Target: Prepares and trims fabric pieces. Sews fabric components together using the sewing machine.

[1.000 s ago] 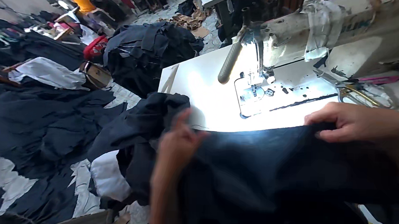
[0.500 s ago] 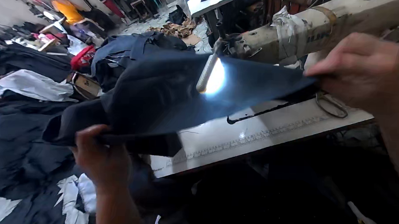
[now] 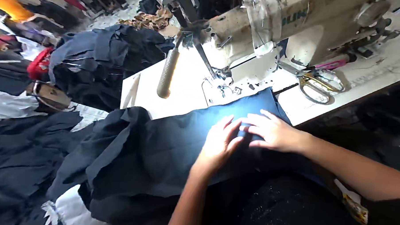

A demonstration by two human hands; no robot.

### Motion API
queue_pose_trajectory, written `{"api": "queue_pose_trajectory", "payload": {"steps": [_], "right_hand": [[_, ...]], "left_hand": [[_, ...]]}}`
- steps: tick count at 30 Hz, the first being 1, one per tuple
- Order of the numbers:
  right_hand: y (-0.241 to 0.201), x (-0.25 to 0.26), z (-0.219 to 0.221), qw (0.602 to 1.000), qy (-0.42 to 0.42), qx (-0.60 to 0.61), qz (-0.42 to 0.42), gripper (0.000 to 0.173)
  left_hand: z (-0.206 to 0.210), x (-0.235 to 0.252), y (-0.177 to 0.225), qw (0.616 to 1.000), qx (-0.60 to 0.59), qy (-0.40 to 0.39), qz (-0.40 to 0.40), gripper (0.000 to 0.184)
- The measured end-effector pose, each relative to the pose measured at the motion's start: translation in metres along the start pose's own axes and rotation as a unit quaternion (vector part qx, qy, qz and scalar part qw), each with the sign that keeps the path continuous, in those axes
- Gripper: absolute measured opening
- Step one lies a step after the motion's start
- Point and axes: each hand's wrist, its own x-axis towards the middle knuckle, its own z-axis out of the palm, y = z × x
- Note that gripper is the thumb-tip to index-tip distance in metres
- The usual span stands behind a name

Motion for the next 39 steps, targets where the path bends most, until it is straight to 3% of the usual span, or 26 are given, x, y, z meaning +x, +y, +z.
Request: {"api": "queue_pose_trajectory", "payload": {"steps": [3,5,6,8,11,13,16,19,21,23,24,26,32,39], "right_hand": [[0.041,-0.011,-0.031,0.985,0.06,-0.103,0.126,0.052],[0.066,-0.032,-0.066,0.957,0.146,-0.152,0.201,0.045],[0.075,-0.042,-0.08,0.942,0.171,-0.163,0.237,0.04],[0.08,-0.056,-0.097,0.924,0.155,-0.151,0.316,0.038],[0.076,-0.05,-0.105,0.91,0.081,-0.135,0.384,0.053],[0.074,-0.048,-0.11,0.905,0.067,-0.138,0.397,0.061],[0.059,-0.075,-0.108,0.921,0.116,-0.094,0.36,0.055],[0.021,-0.122,-0.098,0.928,0.063,0.138,0.339,0.047],[-0.004,-0.149,-0.085,0.876,0.01,0.317,0.363,0.057],[-0.016,-0.17,-0.072,0.83,-0.043,0.404,0.383,0.08],[-0.018,-0.176,-0.067,0.817,-0.056,0.42,0.391,0.088],[-0.019,-0.177,-0.06,0.8,-0.057,0.436,0.407,0.088],[-0.022,-0.141,-0.062,0.778,-0.032,0.433,0.453,0.058],[-0.031,-0.146,-0.05,0.795,0.036,0.378,0.472,0.036]], "left_hand": [[0.036,0.03,-0.006,0.996,0.07,-0.014,-0.045,0.06],[0.037,0.036,0.001,0.995,0.088,0.007,-0.051,0.057],[0.041,0.037,0.008,0.995,0.085,0.043,-0.016,0.049],[0.052,0.045,0.031,0.995,0.046,0.06,0.07,0.037],[0.065,0.066,0.064,0.995,-0.005,-0.046,0.088,0.047],[0.076,0.086,0.063,0.996,0.023,-0.052,0.064,0.057],[0.075,0.11,0.056,0.997,0.049,-0.054,0.022,0.065],[0.076,0.122,0.057,0.997,0.063,-0.053,0.01,0.064],[0.078,0.127,0.061,0.997,0.061,-0.057,0.004,0.061],[0.083,0.127,0.063,0.997,0.056,-0.044,0.001,0.061],[0.085,0.125,0.064,0.998,0.055,-0.039,0.0,0.063],[0.09,0.12,0.068,0.998,0.052,-0.036,-0.004,0.069],[0.093,0.107,0.078,0.997,0.057,-0.047,-0.022,0.09],[0.095,0.107,0.077,0.997,0.066,-0.043,-0.027,0.096]]}}
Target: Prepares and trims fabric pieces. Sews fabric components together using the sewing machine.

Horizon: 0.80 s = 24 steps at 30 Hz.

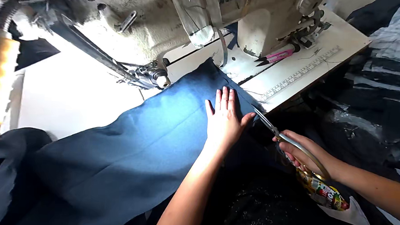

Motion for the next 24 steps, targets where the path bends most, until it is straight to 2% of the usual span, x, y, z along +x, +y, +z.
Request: {"api": "queue_pose_trajectory", "payload": {"steps": [4,7,9,12,15,17,19,22,24], "right_hand": [[0.009,-0.002,0.001,1.0,0.004,0.005,-0.014,0.034],[0.009,0.007,-0.001,0.999,-0.037,0.024,-0.027,0.057],[0.004,0.015,-0.002,0.998,-0.047,0.035,-0.013,0.059],[0.0,0.02,0.001,0.999,-0.03,0.035,-0.017,0.052],[-0.001,0.014,0.007,0.999,0.02,0.03,-0.018,0.031],[0.0,0.01,0.009,0.999,0.026,0.028,-0.016,0.025],[0.002,0.011,0.008,0.999,0.014,0.04,-0.021,0.031],[-0.003,0.019,0.003,0.998,-0.023,0.052,0.0,0.051],[-0.01,0.026,0.001,0.998,-0.033,0.048,0.012,0.053]], "left_hand": [[-0.001,-0.003,0.004,1.0,0.004,-0.011,-0.004,0.1],[0.0,-0.01,0.011,1.0,0.005,-0.01,0.002,0.102],[0.001,-0.013,0.014,1.0,0.008,-0.015,0.006,0.102],[0.002,-0.012,0.015,1.0,0.01,-0.017,0.006,0.102],[0.002,-0.012,0.015,1.0,0.012,-0.025,0.003,0.103],[0.002,-0.012,0.016,0.999,0.018,-0.032,0.002,0.104],[0.002,-0.013,0.017,0.999,0.029,-0.029,0.004,0.104],[0.005,-0.017,0.021,0.999,0.038,-0.021,0.014,0.102],[0.007,-0.02,0.023,0.999,0.045,-0.012,0.023,0.101]]}}
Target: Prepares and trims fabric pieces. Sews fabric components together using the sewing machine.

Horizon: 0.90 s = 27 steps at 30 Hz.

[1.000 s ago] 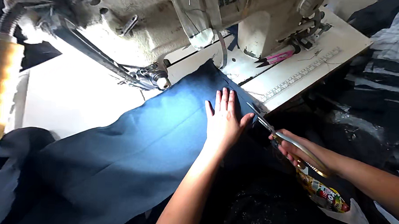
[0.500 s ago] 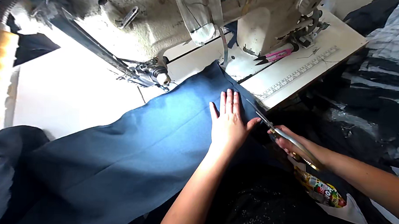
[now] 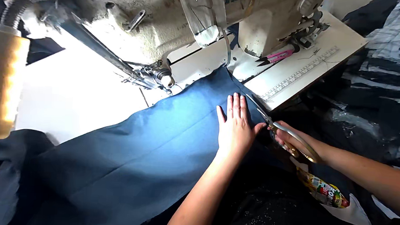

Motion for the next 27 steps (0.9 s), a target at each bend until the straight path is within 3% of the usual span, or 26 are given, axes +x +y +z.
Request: {"api": "queue_pose_trajectory", "payload": {"steps": [3,5,7,8,10,11,13,16,19,23,27], "right_hand": [[-0.007,0.003,0.001,1.0,0.017,0.002,0.0,0.042],[-0.01,0.003,0.003,0.999,0.047,-0.009,-0.006,0.03],[-0.01,0.001,0.002,0.998,0.05,-0.026,-0.007,0.025],[-0.009,-0.001,0.002,0.998,0.047,-0.032,-0.005,0.024],[-0.005,-0.004,0.0,0.999,0.041,-0.035,-0.008,0.025],[-0.002,-0.007,0.0,0.999,0.04,-0.031,-0.01,0.026],[0.005,-0.01,-0.002,0.999,0.032,-0.009,-0.005,0.031],[0.008,-0.008,-0.003,1.0,0.001,0.028,0.012,0.047],[0.004,0.002,-0.002,0.999,-0.011,0.039,0.003,0.051],[-0.001,0.009,0.002,0.999,0.003,0.039,-0.004,0.046],[-0.001,0.0,0.007,0.998,0.055,0.029,-0.007,0.025]], "left_hand": [[-0.004,-0.002,0.001,1.0,-0.007,-0.023,0.006,0.105],[-0.026,0.0,0.002,0.993,-0.015,-0.118,0.009,0.105],[-0.055,0.014,-0.002,0.982,-0.008,-0.188,0.015,0.082],[-0.063,0.024,-0.008,0.985,-0.011,-0.169,0.026,0.064],[-0.059,0.048,-0.031,0.996,-0.023,-0.058,0.07,0.04],[-0.048,0.058,-0.046,0.995,-0.029,-0.001,0.094,0.04],[-0.024,0.068,-0.067,0.994,-0.023,0.037,0.103,0.062],[-0.013,0.059,-0.059,0.997,-0.016,0.026,0.071,0.085],[-0.011,0.049,-0.045,0.999,-0.026,0.016,0.039,0.095],[-0.015,0.046,-0.039,1.0,-0.021,-0.006,0.018,0.095],[-0.015,0.046,-0.039,1.0,-0.018,-0.015,0.017,0.098]]}}
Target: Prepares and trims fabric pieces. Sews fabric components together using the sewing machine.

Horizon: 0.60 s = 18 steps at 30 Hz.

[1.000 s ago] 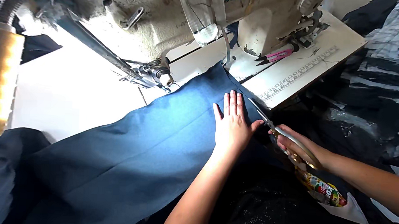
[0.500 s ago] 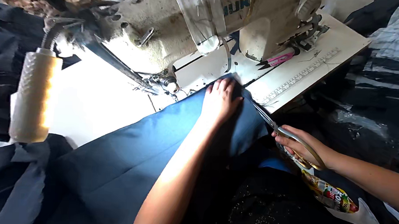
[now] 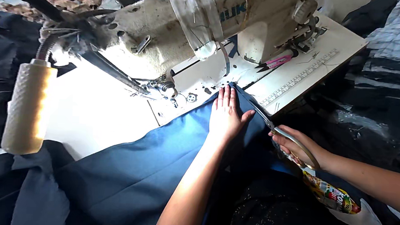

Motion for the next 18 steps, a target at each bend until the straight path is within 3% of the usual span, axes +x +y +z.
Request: {"api": "queue_pose_trajectory", "payload": {"steps": [3,9,15,18], "right_hand": [[0.002,-0.005,0.001,1.0,-0.002,0.0,0.006,0.024],[-0.002,0.008,-0.003,0.999,-0.049,0.004,0.014,0.048],[-0.006,0.005,0.003,1.0,0.01,-0.001,-0.003,0.027],[-0.004,0.0,0.002,1.0,0.006,-0.009,-0.002,0.025]], "left_hand": [[0.003,-0.007,0.005,1.0,-0.001,0.006,0.009,0.101],[0.01,-0.024,0.016,0.999,-0.003,0.021,0.03,0.103],[0.01,-0.026,0.016,0.999,-0.011,0.016,0.028,0.103],[0.01,-0.027,0.017,0.999,-0.014,0.019,0.029,0.104]]}}
